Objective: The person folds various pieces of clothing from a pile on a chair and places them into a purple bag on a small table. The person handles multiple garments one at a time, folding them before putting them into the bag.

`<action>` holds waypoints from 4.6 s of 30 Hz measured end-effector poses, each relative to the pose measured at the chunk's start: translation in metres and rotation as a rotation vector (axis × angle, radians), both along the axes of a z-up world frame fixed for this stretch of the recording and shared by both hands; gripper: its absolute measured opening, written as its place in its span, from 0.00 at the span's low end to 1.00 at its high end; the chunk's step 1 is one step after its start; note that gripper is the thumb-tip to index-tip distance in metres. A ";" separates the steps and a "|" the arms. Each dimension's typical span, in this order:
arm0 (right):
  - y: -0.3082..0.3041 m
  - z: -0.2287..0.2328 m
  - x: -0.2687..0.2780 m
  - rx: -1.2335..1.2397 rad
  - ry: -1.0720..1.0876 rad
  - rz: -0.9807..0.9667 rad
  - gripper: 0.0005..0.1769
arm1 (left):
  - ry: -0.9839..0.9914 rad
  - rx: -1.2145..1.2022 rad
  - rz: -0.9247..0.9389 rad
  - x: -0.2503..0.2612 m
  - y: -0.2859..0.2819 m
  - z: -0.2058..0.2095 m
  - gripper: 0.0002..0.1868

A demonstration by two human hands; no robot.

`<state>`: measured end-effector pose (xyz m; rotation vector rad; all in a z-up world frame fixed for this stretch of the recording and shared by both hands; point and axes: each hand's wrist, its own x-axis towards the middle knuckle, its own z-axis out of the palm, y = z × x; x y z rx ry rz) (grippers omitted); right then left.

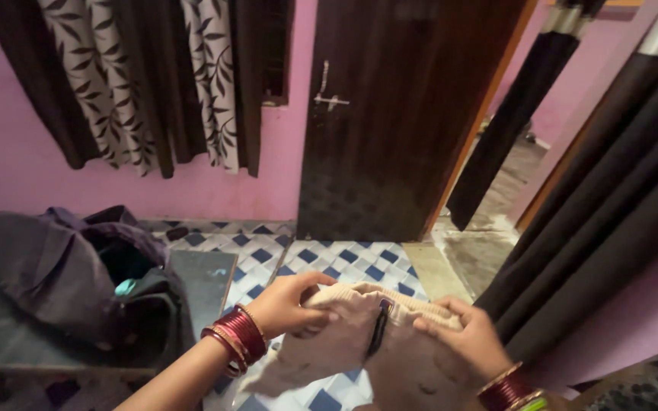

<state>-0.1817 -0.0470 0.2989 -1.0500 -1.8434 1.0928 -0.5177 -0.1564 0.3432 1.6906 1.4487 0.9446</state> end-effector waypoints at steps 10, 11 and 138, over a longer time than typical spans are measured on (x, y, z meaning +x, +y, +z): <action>-0.022 0.079 -0.045 0.145 -0.517 -0.183 0.22 | 0.764 0.300 -0.334 0.014 -0.009 -0.004 0.47; -0.025 0.080 -0.048 0.155 -0.525 -0.215 0.22 | 0.758 0.210 -0.285 0.018 -0.005 -0.009 0.49; -0.014 0.016 -0.642 0.336 -0.384 0.559 0.20 | -0.584 0.106 0.100 -0.529 -0.031 -0.153 0.27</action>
